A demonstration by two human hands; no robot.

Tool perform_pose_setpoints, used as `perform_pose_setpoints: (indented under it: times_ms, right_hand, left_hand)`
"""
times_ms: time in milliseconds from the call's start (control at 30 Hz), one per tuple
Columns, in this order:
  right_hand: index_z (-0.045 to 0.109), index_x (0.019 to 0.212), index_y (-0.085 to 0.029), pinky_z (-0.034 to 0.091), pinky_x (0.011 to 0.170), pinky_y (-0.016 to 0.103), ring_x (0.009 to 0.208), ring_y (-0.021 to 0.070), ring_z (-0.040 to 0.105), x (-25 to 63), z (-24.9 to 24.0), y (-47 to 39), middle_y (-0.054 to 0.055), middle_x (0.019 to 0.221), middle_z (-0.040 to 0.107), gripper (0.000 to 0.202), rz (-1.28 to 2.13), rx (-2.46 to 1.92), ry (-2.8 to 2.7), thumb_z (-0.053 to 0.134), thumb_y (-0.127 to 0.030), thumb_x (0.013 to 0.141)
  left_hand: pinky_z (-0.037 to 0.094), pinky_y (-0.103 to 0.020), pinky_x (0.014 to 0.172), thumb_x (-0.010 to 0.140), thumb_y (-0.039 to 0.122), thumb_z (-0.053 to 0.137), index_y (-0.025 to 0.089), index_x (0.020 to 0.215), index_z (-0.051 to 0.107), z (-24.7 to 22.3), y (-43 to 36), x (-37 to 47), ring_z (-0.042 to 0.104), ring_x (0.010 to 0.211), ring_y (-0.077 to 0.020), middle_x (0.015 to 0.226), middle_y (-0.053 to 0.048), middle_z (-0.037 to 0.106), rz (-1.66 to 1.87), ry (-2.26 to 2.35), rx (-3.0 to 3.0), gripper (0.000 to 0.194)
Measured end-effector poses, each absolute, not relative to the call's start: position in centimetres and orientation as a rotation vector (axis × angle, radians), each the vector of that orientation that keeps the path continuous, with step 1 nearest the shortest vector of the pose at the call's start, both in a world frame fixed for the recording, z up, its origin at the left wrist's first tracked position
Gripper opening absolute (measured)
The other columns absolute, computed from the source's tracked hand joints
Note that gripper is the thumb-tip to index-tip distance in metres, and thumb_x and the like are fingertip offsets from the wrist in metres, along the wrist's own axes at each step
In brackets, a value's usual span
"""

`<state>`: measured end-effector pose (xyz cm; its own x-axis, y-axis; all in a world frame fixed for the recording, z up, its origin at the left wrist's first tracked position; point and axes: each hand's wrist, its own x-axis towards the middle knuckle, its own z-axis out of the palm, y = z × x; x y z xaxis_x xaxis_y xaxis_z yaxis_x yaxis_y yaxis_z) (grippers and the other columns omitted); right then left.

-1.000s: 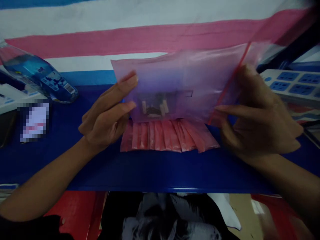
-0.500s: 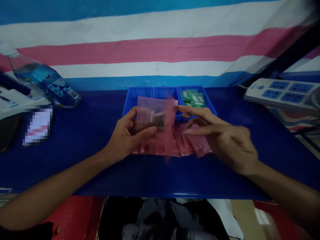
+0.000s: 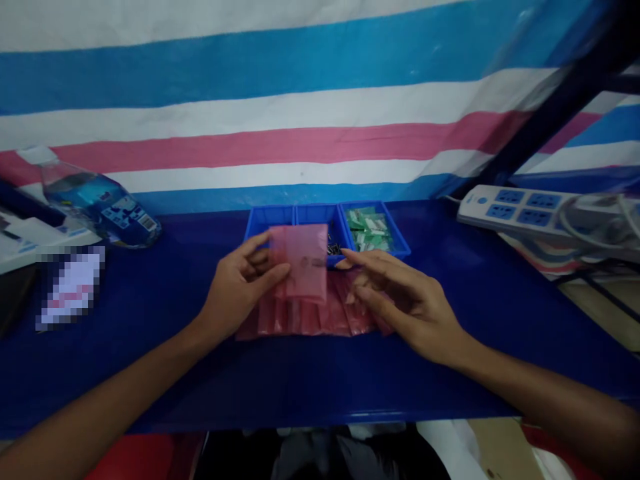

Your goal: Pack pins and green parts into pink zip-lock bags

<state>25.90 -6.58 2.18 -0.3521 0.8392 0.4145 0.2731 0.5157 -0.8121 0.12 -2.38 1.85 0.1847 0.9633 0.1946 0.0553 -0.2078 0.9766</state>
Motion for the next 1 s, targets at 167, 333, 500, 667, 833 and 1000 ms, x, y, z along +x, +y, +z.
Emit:
perform_pose_setpoints:
  times_ms: [167, 333, 500, 667, 833, 1000]
  right_hand:
    - [0.065, 0.122, -0.028, 0.053, 0.080, 0.031, 0.087, 0.0146, 0.066, 26.2, 1.6, -6.2, 0.002, 0.105, 0.068, 0.030, 0.752, -0.970, -1.797, 0.057, -0.018, 0.095]
    - [0.070, 0.109, -0.024, 0.051, 0.076, 0.028, 0.084, 0.0128, 0.065, 26.3, 1.7, -6.2, 0.001, 0.100, 0.070, 0.024, 0.636, -0.973, -1.876, 0.057, -0.012, 0.092]
    - [0.071, 0.103, -0.019, 0.051, 0.077, 0.029, 0.088, 0.0148, 0.065, 26.3, 1.6, -6.4, 0.004, 0.096, 0.070, 0.027, 0.578, -0.807, -2.030, 0.053, -0.005, 0.088]
    - [0.071, 0.103, -0.015, 0.054, 0.077, 0.029, 0.092, 0.0168, 0.067, 26.0, 1.0, -6.2, 0.007, 0.098, 0.069, 0.028, 0.524, -0.741, -2.100, 0.051, -0.003, 0.086]
    - [0.070, 0.101, -0.014, 0.054, 0.076, 0.029, 0.087, 0.0159, 0.067, 25.8, 0.8, -6.0, 0.007, 0.095, 0.069, 0.027, 0.506, -0.711, -2.122, 0.050, -0.003, 0.086]
    - [0.070, 0.099, -0.013, 0.054, 0.074, 0.028, 0.086, 0.0159, 0.067, 26.0, 0.9, -5.9, 0.007, 0.094, 0.070, 0.029, 0.479, -0.696, -2.145, 0.048, -0.002, 0.084]
  left_hand:
    - [0.062, -0.038, 0.088, 0.081, 0.041, 0.076, 0.024, 0.147, 0.042, 2.2, 1.2, -2.4, 0.070, 0.106, -0.0267, 0.136, -0.013, 0.060, 1.412, 1.260, 1.700, 0.077]
    - [0.048, -0.045, 0.109, 0.091, 0.042, 0.063, 0.028, 0.142, 0.049, 2.2, 2.8, -4.1, 0.058, 0.126, -0.0269, 0.154, -0.008, 0.040, 1.336, 1.375, 2.372, 0.054]
    - [0.040, -0.047, 0.113, 0.098, 0.037, 0.049, 0.023, 0.125, 0.062, 1.8, 2.2, -4.1, 0.055, 0.128, -0.0233, 0.134, -0.006, 0.062, 1.070, 1.327, 2.825, 0.033]
    - [0.036, -0.048, 0.114, 0.097, 0.042, 0.050, 0.020, 0.131, 0.058, 2.2, 4.0, -4.4, 0.045, 0.136, -0.0274, 0.147, -0.010, 0.050, 0.973, 1.508, 2.842, 0.042]
    - [0.050, -0.044, 0.091, 0.084, 0.038, 0.062, 0.015, 0.124, 0.065, 4.6, 8.4, -4.9, 0.066, 0.100, -0.0298, 0.106, -0.013, 0.073, 0.700, 1.755, 2.555, 0.047]
    - [0.052, -0.035, 0.078, 0.079, 0.036, 0.065, 0.021, 0.098, 0.077, 6.5, 9.7, -4.6, 0.069, 0.084, -0.0231, 0.092, -0.007, 0.076, 0.817, 1.533, 2.350, 0.027]
